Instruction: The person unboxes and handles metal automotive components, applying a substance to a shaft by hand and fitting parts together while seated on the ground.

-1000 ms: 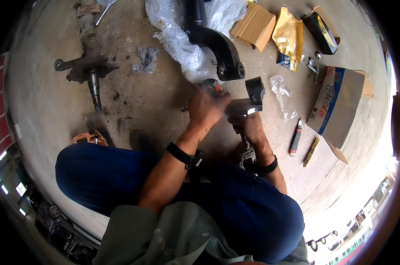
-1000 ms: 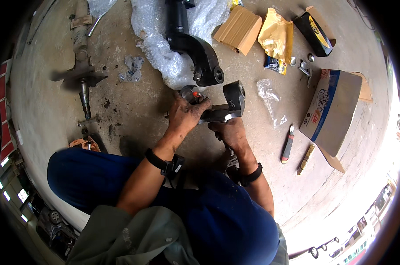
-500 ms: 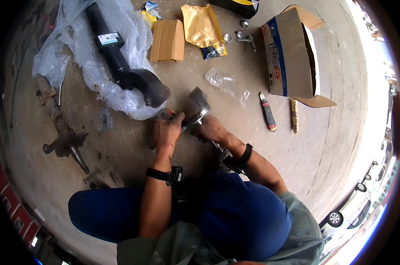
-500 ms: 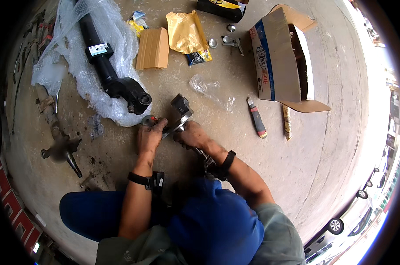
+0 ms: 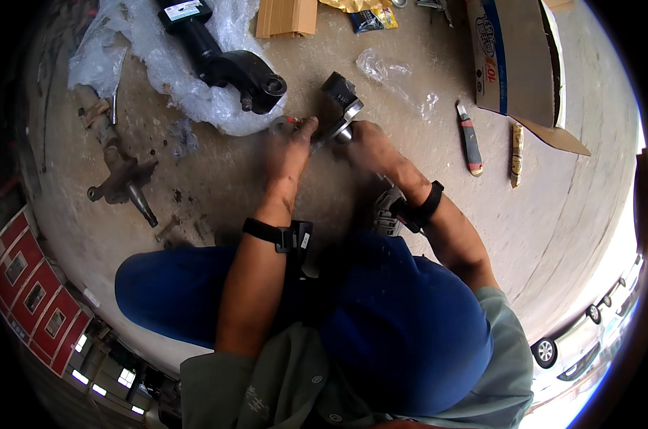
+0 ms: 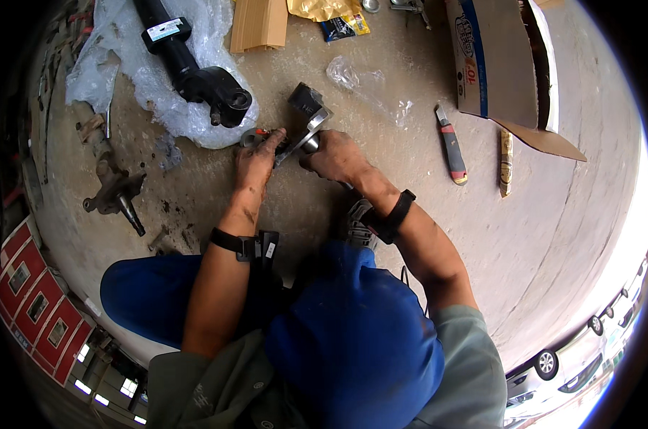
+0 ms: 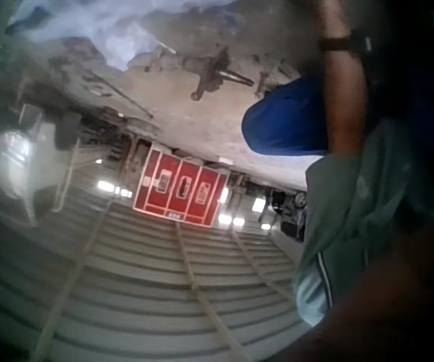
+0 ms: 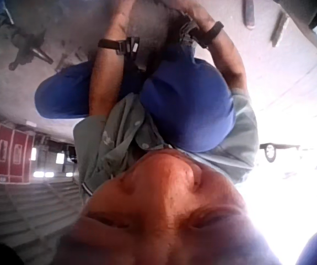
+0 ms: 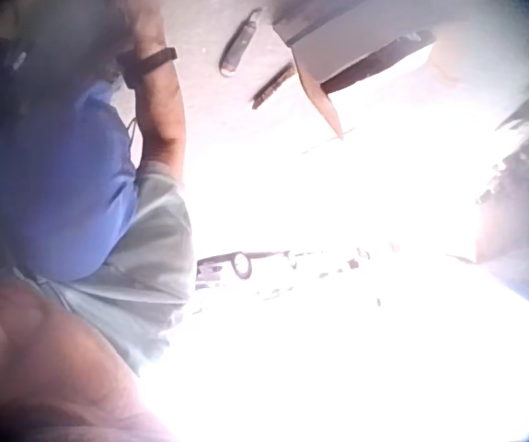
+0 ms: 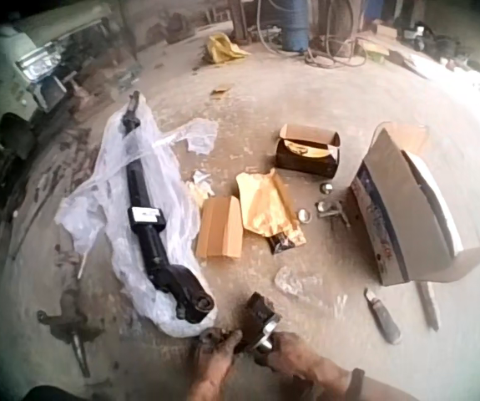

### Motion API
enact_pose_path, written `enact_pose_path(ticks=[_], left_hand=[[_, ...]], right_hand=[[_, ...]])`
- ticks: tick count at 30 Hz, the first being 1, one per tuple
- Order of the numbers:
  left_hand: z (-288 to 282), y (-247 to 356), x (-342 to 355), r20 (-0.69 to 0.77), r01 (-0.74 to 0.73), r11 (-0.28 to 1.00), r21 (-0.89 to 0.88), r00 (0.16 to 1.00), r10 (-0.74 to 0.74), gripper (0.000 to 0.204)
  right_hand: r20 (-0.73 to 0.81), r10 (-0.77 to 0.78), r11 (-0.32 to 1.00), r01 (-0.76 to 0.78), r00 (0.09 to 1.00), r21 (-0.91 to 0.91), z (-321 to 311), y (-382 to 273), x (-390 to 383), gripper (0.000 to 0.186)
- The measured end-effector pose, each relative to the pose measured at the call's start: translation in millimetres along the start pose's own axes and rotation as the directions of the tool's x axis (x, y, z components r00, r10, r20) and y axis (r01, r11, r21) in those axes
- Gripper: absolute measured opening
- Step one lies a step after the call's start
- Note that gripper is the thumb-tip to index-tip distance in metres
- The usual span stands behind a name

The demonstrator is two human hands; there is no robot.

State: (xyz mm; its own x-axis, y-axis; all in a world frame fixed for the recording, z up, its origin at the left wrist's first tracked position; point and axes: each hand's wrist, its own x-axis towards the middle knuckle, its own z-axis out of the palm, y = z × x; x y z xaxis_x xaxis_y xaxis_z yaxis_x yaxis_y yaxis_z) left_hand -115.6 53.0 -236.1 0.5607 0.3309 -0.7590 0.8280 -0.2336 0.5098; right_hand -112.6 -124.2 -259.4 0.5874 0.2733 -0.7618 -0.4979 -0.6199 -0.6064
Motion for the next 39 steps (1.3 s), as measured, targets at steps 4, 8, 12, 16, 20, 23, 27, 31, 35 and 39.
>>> enact_pose_path(ticks=[4, 8, 12, 16, 20, 23, 27, 31, 35, 39], left_hand=[[-6.0, -7.1, 14.3, -0.002, 0.126, 0.986, 0.107, 0.992, -0.127, 0.095], [-21.6, -23.7, 27.8, 0.136, 0.040, 0.977, 0.207, 0.988, -0.069, 0.097], [-42.7, -45.6, 36.5, 0.167, 0.125, 0.992, 0.011, 0.978, -0.125, 0.099], [-59.6, -67.0, 25.7, 0.012, -0.027, 0.988, 0.153, 1.000, 0.026, 0.098], [-58.5, -87.5, 28.4, 0.099, -0.070, 0.872, 0.485, 0.995, 0.025, 0.074], [-44.6, -116.4, 43.3, 0.113, -0.397, 0.654, 0.643, 0.895, 0.432, 0.044], [-53.1, -151.8, 73.5, 0.264, -0.604, 0.296, 0.740, 0.666, 0.698, 0.043], [-58.7, -159.4, 93.5, 0.339, -0.483, 0.516, 0.707, 0.872, 0.353, 0.030], [-56.4, -142.1, 81.3, 0.321, -0.514, 0.640, 0.571, 0.857, 0.403, 0.028], [-49.0, -125.3, 56.6, 0.284, -0.474, 0.493, 0.730, 0.866, 0.412, 0.017]], right_hand=[[0.035, 0.014, 1.000, -0.015, 0.999, 0.026, -1.4, -0.4, 0.2, 0.041], [0.011, -0.003, 1.000, 0.003, 1.000, -0.025, -0.1, 1.3, 1.8, 0.042], [-0.001, -0.025, 1.000, 0.025, 1.000, -0.001, 0.5, 3.3, 0.2, 0.043], [0.009, -0.008, 1.000, 0.008, 1.000, 0.006, -0.8, 3.9, -1.2, 0.043], [0.017, -0.005, 1.000, 0.005, 1.000, -0.009, -1.4, 3.9, 0.1, 0.043], [0.018, -0.007, 1.000, 0.007, 1.000, 0.009, -1.2, 3.4, 0.2, 0.043], [0.025, -0.012, 1.000, 0.012, 1.000, -0.010, -2.4, 0.7, -1.9, 0.044], [0.024, -0.020, 1.000, 0.021, 1.000, -0.021, -4.0, 1.9, -2.3, 0.043], [0.015, -0.021, 0.997, 0.022, 1.000, -0.079, -0.1, 5.0, 1.1, 0.043], [-0.028, -0.158, 0.969, 0.150, 0.987, -0.196, -13.6, -1.2, -13.6, 0.042]])
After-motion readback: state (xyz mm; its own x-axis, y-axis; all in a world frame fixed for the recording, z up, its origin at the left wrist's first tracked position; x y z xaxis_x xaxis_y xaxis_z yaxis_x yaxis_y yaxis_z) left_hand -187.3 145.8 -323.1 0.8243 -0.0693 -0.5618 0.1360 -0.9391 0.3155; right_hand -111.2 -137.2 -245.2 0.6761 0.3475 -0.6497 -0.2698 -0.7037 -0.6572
